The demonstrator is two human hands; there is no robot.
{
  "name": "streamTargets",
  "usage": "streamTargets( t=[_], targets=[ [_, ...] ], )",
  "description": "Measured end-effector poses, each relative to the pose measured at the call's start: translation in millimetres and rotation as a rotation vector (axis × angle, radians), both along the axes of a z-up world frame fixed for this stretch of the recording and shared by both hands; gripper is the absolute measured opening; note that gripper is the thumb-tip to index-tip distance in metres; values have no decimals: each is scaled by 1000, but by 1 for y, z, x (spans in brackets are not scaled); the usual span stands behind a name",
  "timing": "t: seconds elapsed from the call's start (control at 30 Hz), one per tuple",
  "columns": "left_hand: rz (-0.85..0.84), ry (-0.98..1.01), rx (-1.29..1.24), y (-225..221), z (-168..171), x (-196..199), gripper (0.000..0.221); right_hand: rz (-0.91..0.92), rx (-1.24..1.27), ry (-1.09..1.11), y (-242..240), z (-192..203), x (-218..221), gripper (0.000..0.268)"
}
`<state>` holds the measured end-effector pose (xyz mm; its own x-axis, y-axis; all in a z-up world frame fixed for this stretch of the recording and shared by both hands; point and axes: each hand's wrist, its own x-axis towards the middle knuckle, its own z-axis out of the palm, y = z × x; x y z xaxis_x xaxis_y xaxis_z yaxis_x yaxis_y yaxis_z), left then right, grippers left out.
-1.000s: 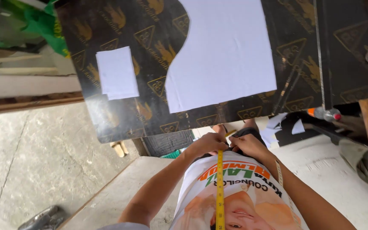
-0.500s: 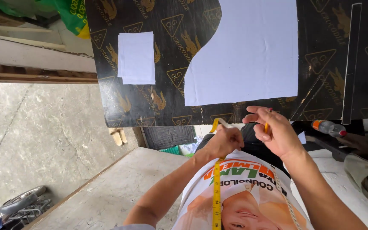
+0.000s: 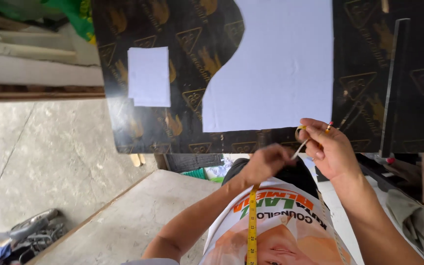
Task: Measuring and marking a pattern on paper or fabric using a ruler, measuring tape, and pencil.
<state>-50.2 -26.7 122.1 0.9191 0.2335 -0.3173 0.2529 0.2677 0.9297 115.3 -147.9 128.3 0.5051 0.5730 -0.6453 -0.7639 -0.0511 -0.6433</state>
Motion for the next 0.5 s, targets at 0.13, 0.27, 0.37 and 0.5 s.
streamTargets(
  t=[0.13,0.27,0.37,0.5],
  targets=[
    [65,179,-381,24,24,71,47,-35,-17,-161,-2,22,-14,17],
    [229,112,-603,24,-3,112,41,-38,-118,-181,-12,10,-27,14],
    [245,126,-510,26,-26,130,34,-14,-151,-152,-17,-2,-29,14],
    [113,295,-486,31,-10,141,42,-54,-122,-96,-14,-1,-26,12]
  ],
)
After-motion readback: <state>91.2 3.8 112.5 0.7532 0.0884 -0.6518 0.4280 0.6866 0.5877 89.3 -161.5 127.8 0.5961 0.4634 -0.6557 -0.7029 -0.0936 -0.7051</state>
